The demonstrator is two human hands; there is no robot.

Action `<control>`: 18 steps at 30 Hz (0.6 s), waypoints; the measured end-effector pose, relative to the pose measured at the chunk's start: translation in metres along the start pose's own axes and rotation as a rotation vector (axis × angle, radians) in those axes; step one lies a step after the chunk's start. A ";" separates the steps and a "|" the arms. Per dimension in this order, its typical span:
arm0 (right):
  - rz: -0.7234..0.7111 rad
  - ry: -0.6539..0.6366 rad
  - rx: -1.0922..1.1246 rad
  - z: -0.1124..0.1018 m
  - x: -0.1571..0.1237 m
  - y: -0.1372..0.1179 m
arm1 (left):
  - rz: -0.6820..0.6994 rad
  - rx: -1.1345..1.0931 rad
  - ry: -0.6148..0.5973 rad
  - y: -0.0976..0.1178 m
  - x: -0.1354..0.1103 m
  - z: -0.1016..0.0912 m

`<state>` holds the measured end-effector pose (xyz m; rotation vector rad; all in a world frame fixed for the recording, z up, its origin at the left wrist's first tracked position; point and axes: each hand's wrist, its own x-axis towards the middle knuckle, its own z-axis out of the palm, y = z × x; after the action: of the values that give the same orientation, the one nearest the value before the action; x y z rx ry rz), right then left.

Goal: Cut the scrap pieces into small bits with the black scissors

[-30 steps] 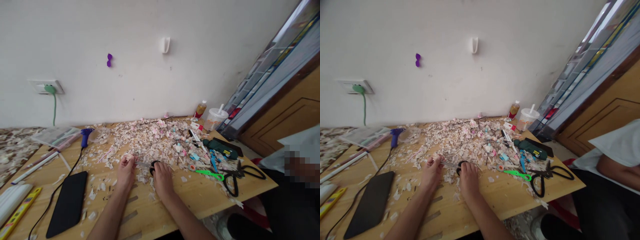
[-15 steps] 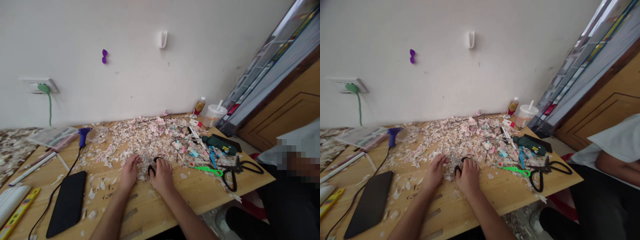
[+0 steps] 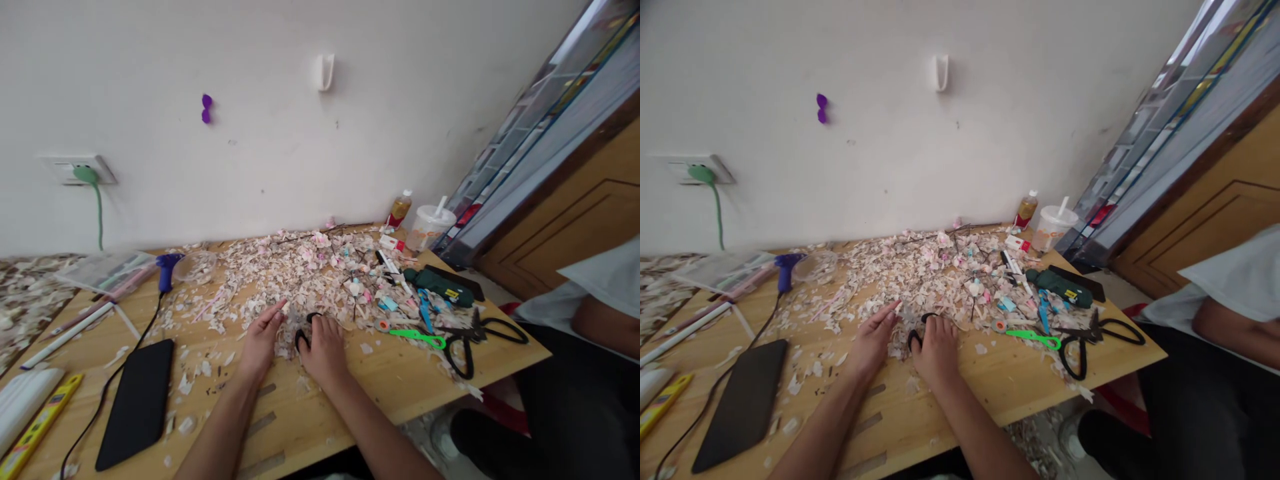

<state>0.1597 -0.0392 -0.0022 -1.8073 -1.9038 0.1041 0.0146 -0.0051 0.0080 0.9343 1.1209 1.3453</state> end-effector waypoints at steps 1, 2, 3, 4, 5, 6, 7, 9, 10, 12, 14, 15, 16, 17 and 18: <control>0.000 -0.001 0.006 0.000 0.000 0.000 | -0.046 -0.026 0.004 -0.003 0.001 -0.001; -0.001 -0.001 0.012 0.000 0.000 0.001 | -0.077 -0.045 0.005 -0.006 0.002 -0.002; -0.003 -0.001 0.016 0.000 0.000 0.001 | -0.094 -0.060 0.006 -0.008 0.004 -0.003; -0.004 0.001 0.018 0.000 0.000 0.001 | -0.103 -0.072 0.004 -0.010 0.005 -0.004; -0.004 0.002 0.019 0.000 0.001 0.001 | -0.107 -0.083 0.003 -0.010 0.006 -0.004; -0.002 0.004 0.019 0.000 0.001 0.002 | -0.110 -0.093 0.002 -0.009 0.007 -0.004; -0.001 0.006 0.018 0.001 0.001 0.002 | -0.116 -0.100 0.001 -0.008 0.007 -0.004; 0.000 0.008 0.018 0.001 0.001 0.002 | -0.131 -0.100 0.004 -0.006 0.006 -0.003; 0.001 0.010 0.018 0.000 0.002 0.002 | -0.137 -0.089 0.003 -0.005 0.005 -0.003; 0.001 0.016 0.017 -0.001 0.002 0.001 | -0.147 -0.052 -0.018 -0.004 0.004 -0.003; 0.000 0.016 0.018 -0.002 0.001 0.001 | -0.151 -0.026 -0.050 -0.005 0.004 -0.004; 0.001 0.013 0.017 -0.002 0.001 0.001 | -0.153 -0.022 -0.061 -0.005 0.004 -0.005; 0.002 0.008 0.015 -0.002 0.001 0.001 | -0.157 -0.023 -0.065 -0.006 0.004 -0.005; 0.003 0.001 0.011 -0.002 0.001 0.001 | -0.163 -0.024 -0.065 -0.006 0.005 -0.006; 0.004 -0.006 0.006 -0.002 0.001 0.001 | -0.169 -0.024 -0.062 -0.006 0.005 -0.007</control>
<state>0.1616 -0.0383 -0.0010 -1.8091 -1.9015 0.1171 0.0093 -0.0009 0.0000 0.8389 1.1083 1.1826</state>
